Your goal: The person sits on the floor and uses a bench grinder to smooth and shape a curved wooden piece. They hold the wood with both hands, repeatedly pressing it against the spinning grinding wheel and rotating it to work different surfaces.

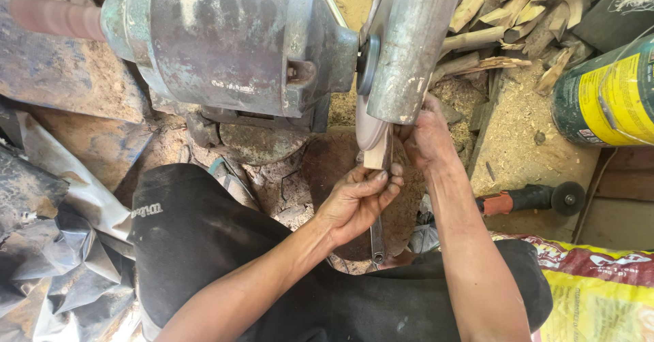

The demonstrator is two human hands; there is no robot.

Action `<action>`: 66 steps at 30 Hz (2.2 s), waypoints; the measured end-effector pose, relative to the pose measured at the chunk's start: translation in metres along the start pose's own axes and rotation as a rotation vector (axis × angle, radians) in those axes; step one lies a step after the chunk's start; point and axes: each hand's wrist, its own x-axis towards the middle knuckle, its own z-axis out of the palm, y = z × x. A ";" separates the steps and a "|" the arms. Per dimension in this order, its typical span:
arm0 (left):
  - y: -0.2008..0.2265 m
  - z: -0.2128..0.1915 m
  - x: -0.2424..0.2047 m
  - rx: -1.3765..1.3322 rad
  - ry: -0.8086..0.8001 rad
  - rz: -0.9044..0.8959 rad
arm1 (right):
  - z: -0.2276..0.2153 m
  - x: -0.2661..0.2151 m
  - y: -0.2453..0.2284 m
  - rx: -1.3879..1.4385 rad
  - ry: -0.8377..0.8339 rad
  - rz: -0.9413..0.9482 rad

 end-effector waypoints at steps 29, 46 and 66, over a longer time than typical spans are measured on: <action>0.012 0.006 0.032 0.004 0.025 0.106 | 0.016 0.021 -0.024 0.190 0.072 -0.038; 0.012 0.007 0.026 0.086 0.061 0.083 | 0.013 0.019 -0.017 0.262 0.015 -0.096; 0.004 0.005 0.005 0.197 0.148 0.035 | 0.010 -0.009 -0.010 0.077 0.010 -0.023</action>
